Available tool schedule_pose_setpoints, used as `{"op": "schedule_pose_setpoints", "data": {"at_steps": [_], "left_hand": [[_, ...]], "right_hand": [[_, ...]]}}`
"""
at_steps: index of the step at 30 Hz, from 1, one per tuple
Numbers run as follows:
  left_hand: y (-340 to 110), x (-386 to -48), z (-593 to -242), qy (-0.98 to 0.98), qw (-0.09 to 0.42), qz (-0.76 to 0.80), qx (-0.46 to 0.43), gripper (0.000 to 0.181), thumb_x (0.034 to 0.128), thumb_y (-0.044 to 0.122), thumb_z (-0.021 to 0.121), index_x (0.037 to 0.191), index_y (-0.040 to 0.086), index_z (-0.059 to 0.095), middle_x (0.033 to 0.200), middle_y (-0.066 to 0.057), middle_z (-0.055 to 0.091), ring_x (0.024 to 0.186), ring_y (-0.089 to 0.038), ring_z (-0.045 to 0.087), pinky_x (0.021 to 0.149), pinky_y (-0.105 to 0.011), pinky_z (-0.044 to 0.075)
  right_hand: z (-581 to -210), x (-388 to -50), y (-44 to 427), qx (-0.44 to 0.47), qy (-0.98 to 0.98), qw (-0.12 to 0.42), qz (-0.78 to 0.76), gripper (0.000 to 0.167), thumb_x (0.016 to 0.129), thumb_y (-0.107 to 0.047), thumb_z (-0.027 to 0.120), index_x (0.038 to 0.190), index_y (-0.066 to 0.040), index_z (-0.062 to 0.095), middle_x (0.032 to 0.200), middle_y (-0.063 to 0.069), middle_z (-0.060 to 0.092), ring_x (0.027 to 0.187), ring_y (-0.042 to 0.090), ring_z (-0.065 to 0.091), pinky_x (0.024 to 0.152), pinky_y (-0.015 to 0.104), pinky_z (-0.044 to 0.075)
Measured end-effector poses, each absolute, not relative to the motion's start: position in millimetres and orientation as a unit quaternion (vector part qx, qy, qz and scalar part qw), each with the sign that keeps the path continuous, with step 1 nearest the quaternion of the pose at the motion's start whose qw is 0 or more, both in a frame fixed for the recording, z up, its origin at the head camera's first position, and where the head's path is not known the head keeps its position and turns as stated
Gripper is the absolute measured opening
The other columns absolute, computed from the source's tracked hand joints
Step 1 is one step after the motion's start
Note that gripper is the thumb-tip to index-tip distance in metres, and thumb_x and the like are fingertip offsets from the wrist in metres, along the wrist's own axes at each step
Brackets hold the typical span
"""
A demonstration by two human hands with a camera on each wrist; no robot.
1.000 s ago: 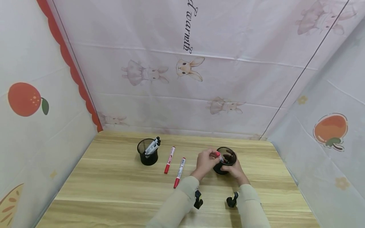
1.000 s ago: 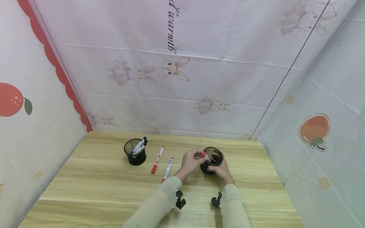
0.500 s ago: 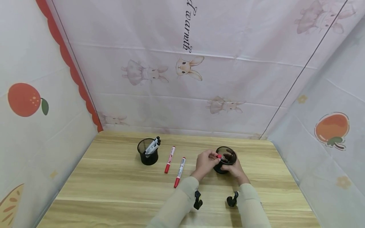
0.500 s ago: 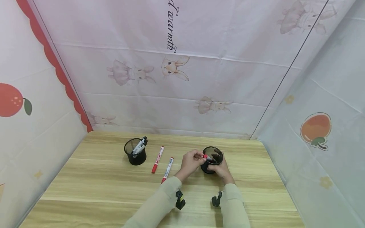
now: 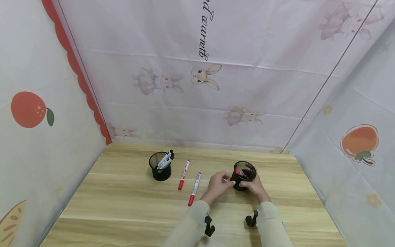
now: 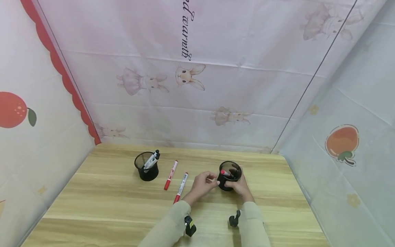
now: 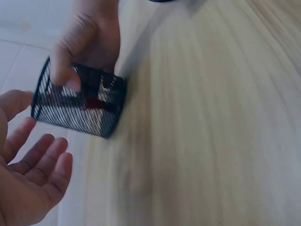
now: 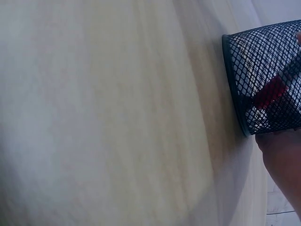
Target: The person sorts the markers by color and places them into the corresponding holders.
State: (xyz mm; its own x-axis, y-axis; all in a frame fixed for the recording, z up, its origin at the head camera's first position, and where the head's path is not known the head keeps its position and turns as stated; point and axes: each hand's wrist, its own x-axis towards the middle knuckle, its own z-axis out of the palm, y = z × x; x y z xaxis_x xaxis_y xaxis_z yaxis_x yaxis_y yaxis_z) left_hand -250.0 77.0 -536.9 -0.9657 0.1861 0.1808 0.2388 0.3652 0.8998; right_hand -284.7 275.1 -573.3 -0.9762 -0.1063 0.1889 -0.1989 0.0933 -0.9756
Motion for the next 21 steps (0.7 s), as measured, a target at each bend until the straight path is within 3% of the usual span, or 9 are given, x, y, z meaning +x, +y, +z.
{"op": "schedule_pose_setpoints", "data": {"at_steps": [5,12,18,21], "left_hand": [[61.6,-249.6,-546.8,-0.849,0.029,-0.514,-0.121,0.024,0.0809,0.018,0.073,0.101,0.007,0.068,0.102,-0.008,0.061,0.085,-0.022,0.057,0.071,-0.032,0.047],[36.0,-258.0,-548.8,-0.872,0.073,-0.473,-0.103,0.023,0.0808,0.018,0.073,0.101,0.007,0.069,0.101,-0.009,0.058,0.09,-0.025,0.054,0.076,-0.038,0.046],[17.7,-260.0,-551.6,-0.889,0.092,-0.442,-0.08,0.019,0.0803,0.016,0.073,0.098,0.009,0.069,0.102,-0.01,0.056,0.095,-0.028,0.054,0.081,-0.042,0.045],[11.9,-259.3,-554.2,-0.897,0.085,-0.429,-0.064,0.018,0.0805,0.017,0.073,0.097,0.011,0.069,0.105,-0.01,0.056,0.097,-0.028,0.054,0.081,-0.042,0.045]], "right_hand": [[-576.0,-286.4,275.8,0.096,-0.74,0.036,0.665,0.092,0.061,0.017,0.068,0.14,0.003,0.025,0.128,0.034,0.041,0.116,0.041,0.041,0.099,0.045,0.031],[-575.8,-288.6,274.4,0.081,-0.74,0.029,0.667,0.093,0.061,0.019,0.067,0.141,0.002,0.024,0.131,0.032,0.04,0.12,0.041,0.038,0.101,0.046,0.028],[-569.4,-283.7,274.0,0.085,-0.725,0.017,0.684,0.091,0.061,0.021,0.066,0.14,0.003,0.025,0.13,0.035,0.038,0.119,0.042,0.039,0.096,0.034,0.034],[-562.0,-278.0,271.5,0.087,-0.719,0.011,0.69,0.09,0.061,0.022,0.064,0.14,0.005,0.024,0.131,0.036,0.036,0.118,0.043,0.038,0.096,0.035,0.034]]}}
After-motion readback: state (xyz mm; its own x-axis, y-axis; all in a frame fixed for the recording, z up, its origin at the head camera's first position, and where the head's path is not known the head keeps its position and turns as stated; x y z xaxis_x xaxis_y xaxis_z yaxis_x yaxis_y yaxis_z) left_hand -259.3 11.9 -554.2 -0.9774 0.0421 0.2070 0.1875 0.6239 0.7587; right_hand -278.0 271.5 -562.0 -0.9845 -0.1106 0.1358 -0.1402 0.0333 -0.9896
